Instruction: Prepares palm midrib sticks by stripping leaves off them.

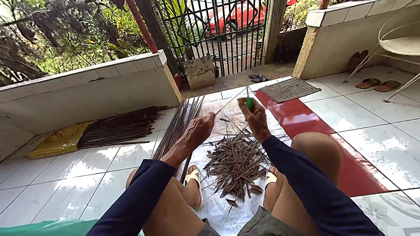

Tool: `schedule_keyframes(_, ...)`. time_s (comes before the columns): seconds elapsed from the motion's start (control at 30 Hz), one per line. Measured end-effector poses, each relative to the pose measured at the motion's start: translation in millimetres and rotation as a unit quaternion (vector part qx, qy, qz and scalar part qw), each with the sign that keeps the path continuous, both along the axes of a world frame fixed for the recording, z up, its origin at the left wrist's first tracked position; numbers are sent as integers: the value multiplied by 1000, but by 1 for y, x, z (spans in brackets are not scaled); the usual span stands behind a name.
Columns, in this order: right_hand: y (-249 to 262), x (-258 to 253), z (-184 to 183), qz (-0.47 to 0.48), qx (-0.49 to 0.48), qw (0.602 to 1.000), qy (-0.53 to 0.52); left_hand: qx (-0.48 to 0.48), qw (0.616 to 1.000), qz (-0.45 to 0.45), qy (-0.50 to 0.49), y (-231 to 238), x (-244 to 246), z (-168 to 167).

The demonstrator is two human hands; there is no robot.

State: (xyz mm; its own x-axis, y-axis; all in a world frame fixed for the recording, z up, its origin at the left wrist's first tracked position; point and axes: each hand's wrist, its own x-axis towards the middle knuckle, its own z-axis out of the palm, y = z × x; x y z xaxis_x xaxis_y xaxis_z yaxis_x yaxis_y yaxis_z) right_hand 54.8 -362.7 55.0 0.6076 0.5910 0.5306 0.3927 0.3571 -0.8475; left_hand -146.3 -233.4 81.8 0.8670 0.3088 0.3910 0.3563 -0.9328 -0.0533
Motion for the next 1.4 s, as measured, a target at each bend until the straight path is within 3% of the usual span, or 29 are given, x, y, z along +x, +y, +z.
schedule_keyframes(0.07, 7, -19, -2, 47, -7, 998, -28, -5, 1000, -8, 7, -5, 10, -1)
schedule_keyframes(0.17, 16, -30, -8, 43, -11, 999, -27, -22, 999, -25, 12, -12, 22, -1)
schedule_keyframes(0.23, 18, -27, -7, 43, -14, 999, -6, -113, 993, -37, 15, -12, 23, 4)
schedule_keyframes(0.3, 16, -18, -3, 48, -15, 998, 23, -287, 956, -59, 28, -6, 20, 7)
schedule_keyframes(0.37, 11, -6, 3, 47, -16, 997, 56, -449, 890, -75, 42, -1, 14, 8)
schedule_keyframes(0.47, 4, 12, 6, 41, 1, 995, 86, -541, 832, -110, 43, 11, 6, 4)
schedule_keyframes(0.67, 1, 22, -2, -17, -4, 995, 96, -574, 813, -97, -23, 19, -8, 10)
schedule_keyframes(0.8, -7, -12, -18, 38, -78, 996, 17, -582, 805, -77, -84, 24, -11, 18)
schedule_keyframes(0.9, 1, -32, -17, 64, -88, 992, -58, -612, 779, -92, -105, 39, -1, 16)
schedule_keyframes(1.13, 13, -41, -24, 61, -83, 989, -110, -691, 712, -96, -80, 44, 6, 15)
schedule_keyframes(1.4, 11, -39, -21, 27, -83, 985, -149, -717, 688, -87, -65, 44, 4, 17)
